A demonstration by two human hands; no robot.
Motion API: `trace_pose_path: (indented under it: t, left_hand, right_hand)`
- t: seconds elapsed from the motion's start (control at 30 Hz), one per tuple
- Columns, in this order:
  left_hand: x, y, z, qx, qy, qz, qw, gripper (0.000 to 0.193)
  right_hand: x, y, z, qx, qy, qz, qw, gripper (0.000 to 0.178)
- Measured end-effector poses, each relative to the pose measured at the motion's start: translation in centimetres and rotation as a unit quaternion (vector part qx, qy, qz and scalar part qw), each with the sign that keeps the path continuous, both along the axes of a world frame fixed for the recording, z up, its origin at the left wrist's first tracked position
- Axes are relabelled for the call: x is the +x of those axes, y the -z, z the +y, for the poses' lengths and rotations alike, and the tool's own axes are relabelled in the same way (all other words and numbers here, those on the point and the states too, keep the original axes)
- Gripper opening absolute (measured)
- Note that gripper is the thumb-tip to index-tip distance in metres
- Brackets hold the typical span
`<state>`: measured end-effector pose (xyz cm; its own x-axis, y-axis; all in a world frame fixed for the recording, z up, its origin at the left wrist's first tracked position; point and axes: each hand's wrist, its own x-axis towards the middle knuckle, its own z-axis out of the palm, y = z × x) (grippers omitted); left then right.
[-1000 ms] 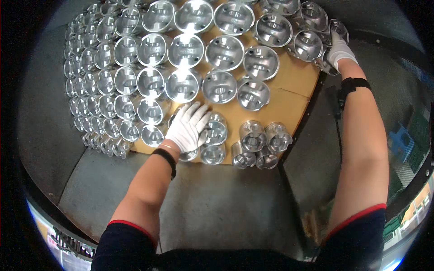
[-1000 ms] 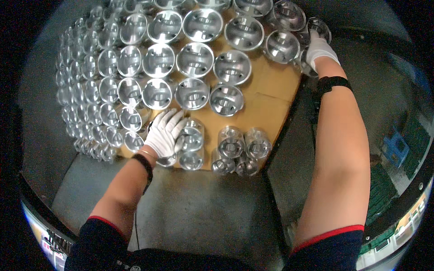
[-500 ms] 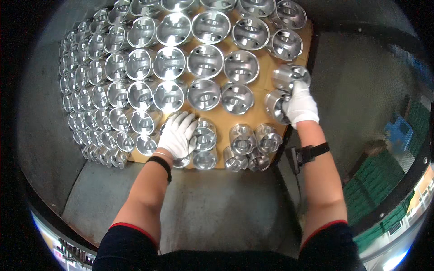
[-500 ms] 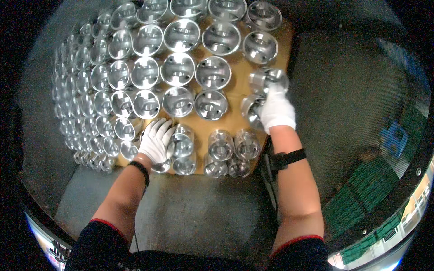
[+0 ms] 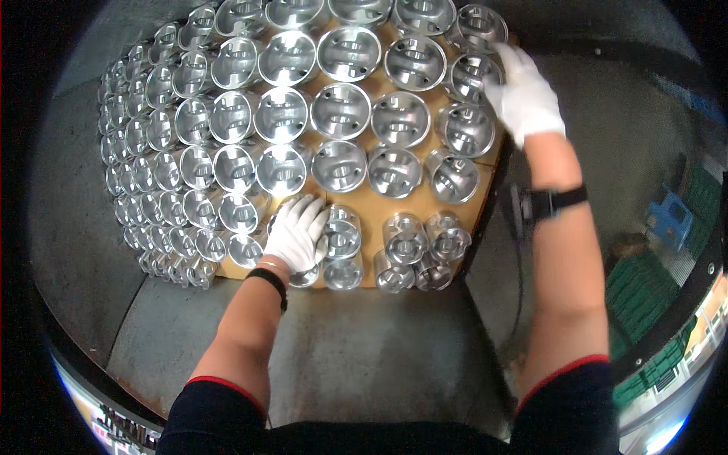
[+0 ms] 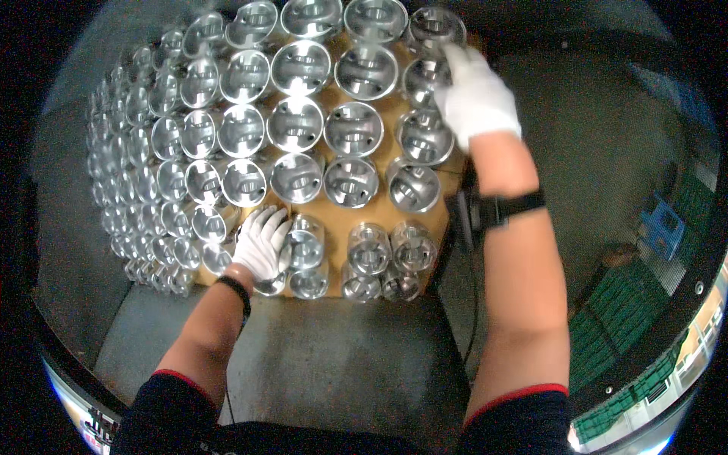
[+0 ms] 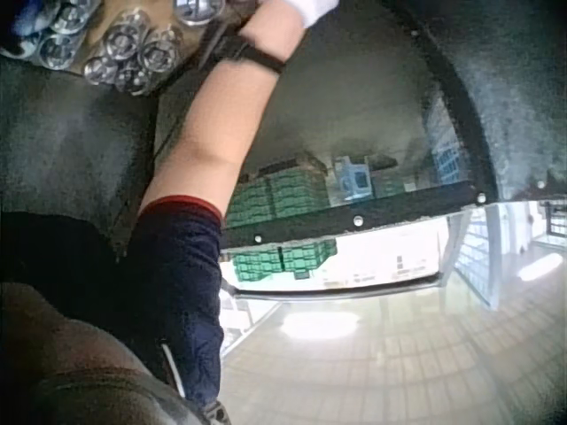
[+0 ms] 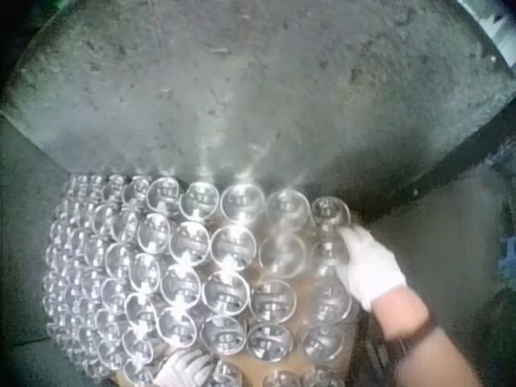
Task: Inspecting metal pistons using a row of dial gauges and sorting them into storage containers.
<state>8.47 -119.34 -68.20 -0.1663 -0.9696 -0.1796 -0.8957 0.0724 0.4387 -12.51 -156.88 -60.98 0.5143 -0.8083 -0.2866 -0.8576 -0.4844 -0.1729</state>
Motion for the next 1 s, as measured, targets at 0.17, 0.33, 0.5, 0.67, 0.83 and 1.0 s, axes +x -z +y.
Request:
trace_pose_path:
  t: [0.17, 0.33, 0.5, 0.67, 0.83, 1.0]
  left_hand:
    - [-0.6, 0.2, -0.8, 0.026, -0.006, 0.014, 1.0, 0.058]
    - [0.2, -0.2, -0.2, 0.051, -0.006, 0.009, 0.999, 0.058]
    - [-0.1, -0.1, -0.6, 0.015, -0.002, 0.01, 1.0, 0.059]
    - [-0.3, 0.1, -0.7, 0.011, -0.003, 0.006, 1.0, 0.059]
    - [0.1, 0.0, -0.5, 0.006, -0.006, 0.01, 1.0, 0.058]
    - [-0.3, 0.0, -1.0, 0.014, -0.01, 0.018, 1.0, 0.059]
  right_hand:
    - [2.0, 6.6, -6.1, 0.027, -0.023, 0.134, 0.99, 0.063]
    - [2.6, 6.6, -5.6, 0.062, 0.024, 0.13, 0.989, 0.057]
    - [-0.1, 6.6, -7.3, 0.034, 0.047, 0.13, 0.99, 0.055]
    - [1.1, 5.0, -7.5, 0.073, 0.052, 0.188, 0.978, 0.059]
    - [6.2, 1.5, -3.1, 0.017, -0.025, 0.055, 0.998, 0.064]
    - [9.1, 7.3, -2.3, 0.068, -0.011, 0.013, 0.998, 0.066]
